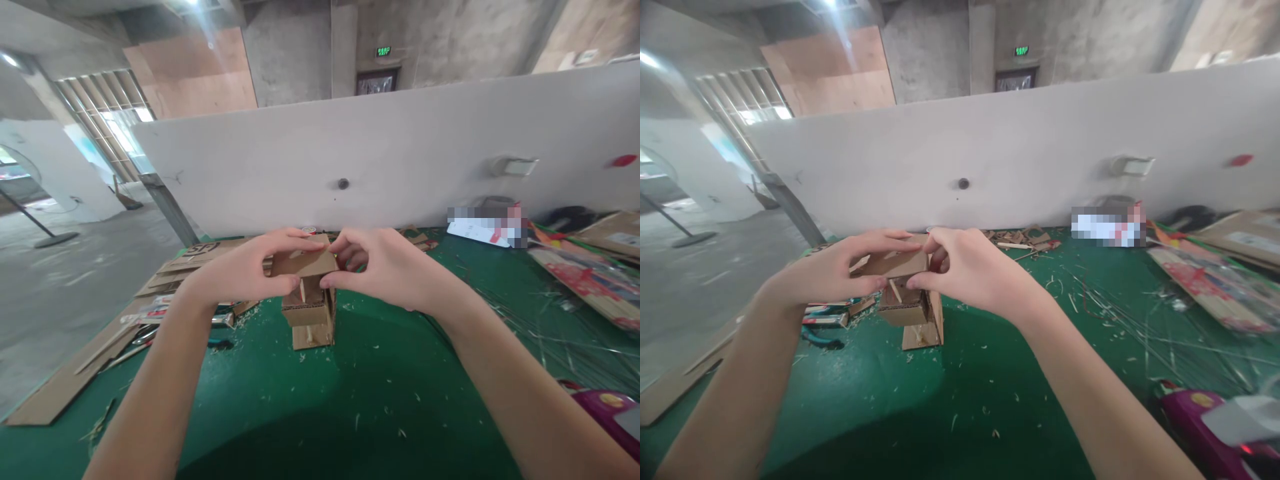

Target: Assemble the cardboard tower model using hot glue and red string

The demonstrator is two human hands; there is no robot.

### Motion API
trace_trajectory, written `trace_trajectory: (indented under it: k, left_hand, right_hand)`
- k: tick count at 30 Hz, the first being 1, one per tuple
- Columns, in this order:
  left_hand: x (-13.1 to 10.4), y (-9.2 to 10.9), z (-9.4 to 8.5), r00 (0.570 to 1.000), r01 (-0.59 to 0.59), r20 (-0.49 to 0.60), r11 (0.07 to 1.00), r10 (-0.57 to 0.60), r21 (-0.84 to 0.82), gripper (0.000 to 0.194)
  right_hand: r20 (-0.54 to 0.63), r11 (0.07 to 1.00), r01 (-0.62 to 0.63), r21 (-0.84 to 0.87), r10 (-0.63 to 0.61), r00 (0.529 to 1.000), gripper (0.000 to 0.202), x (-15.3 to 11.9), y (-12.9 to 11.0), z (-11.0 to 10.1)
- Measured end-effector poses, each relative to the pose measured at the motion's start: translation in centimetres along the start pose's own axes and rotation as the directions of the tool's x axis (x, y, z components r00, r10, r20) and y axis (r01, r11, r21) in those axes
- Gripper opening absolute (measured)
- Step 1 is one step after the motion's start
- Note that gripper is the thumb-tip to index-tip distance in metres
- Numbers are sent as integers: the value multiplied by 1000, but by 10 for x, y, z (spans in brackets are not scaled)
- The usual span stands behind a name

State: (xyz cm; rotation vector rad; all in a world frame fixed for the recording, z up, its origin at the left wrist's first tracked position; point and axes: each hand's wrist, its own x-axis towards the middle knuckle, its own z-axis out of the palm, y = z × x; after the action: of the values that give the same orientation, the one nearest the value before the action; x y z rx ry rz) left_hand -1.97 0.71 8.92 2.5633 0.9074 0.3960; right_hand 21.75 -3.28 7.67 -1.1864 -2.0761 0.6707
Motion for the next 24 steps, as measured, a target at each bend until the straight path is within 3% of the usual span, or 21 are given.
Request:
trace_trajectory:
  k: [5, 11, 15, 20, 24]
  left_hand:
    - [-3, -2, 0, 999, 38, -27, 998, -37, 49, 55]
    - [1, 0, -1, 1000, 23, -13, 999, -23, -28, 44]
    - [5, 5, 1, 999, 36, -32, 999, -37, -25, 40]
    - [6, 7, 3, 997, 56, -55, 998, -56, 0, 40]
    - [4, 5, 1, 998, 28, -53, 999, -27, 16, 43]
  right_hand:
    - [20, 993, 70, -94, -69, 997, 32, -2, -1, -1]
    - [37, 958, 132, -253, -127, 991, 27, -5, -3, -6]
    - [1, 888, 138, -439, -154, 988, 27, -11, -9, -5]
    - [3, 726, 113, -678, -151, 989, 24, -20, -22, 1]
    - [19, 741, 106, -663, -125, 992, 24, -17, -26, 5]
